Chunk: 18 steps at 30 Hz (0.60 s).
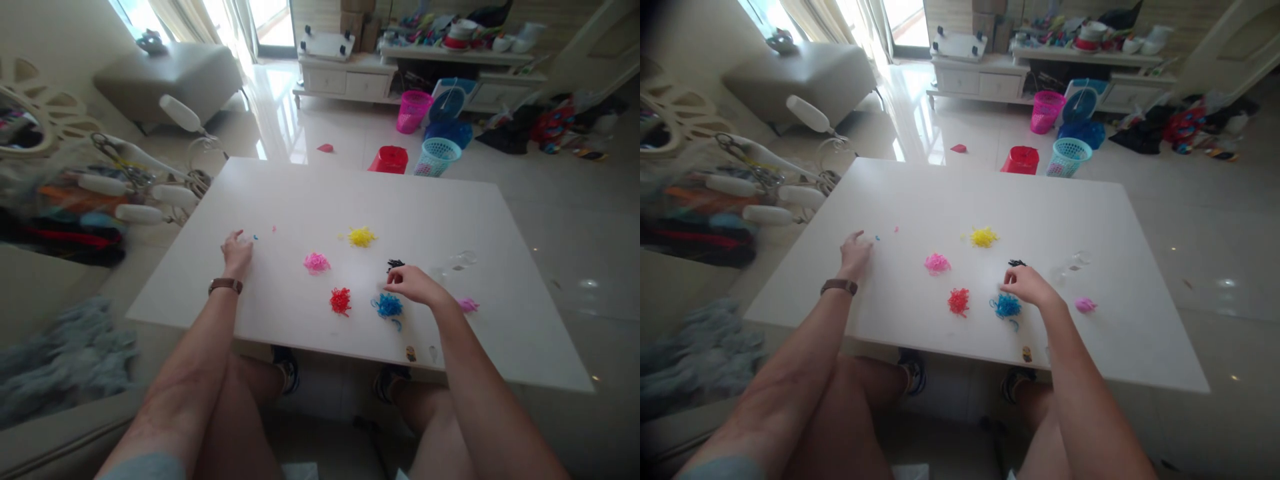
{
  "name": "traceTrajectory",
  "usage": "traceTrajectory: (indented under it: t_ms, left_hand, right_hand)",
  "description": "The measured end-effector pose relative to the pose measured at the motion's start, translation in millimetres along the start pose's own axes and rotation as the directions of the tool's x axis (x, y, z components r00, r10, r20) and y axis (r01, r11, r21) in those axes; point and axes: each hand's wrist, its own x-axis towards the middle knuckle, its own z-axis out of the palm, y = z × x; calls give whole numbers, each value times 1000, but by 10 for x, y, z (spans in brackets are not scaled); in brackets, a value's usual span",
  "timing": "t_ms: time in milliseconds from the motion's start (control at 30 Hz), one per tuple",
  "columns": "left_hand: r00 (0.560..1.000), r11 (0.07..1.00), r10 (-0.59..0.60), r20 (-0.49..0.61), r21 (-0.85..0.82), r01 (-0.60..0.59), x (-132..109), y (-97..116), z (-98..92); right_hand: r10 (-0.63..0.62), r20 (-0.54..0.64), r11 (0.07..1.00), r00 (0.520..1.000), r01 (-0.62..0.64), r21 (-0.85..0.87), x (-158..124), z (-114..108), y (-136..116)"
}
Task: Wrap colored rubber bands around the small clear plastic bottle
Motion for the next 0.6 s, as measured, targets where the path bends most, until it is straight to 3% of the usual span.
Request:
traceTrajectory:
  t_ms: [300,467,600]
  left_hand:
    - [991,985,84,-104,158,-67,76,-26,239]
    - [984,990,94,-154,122,-76,155,-120,305]
    - [981,992,116,-153,65,-107,152,-18,401]
  right_hand:
    - [9,-36,1000,999,-9,0,39,62,20]
    - [4,-45,1000,999,-3,15,32,44,40]
    - [-22,-67,999,998,24,37,80,2,22]
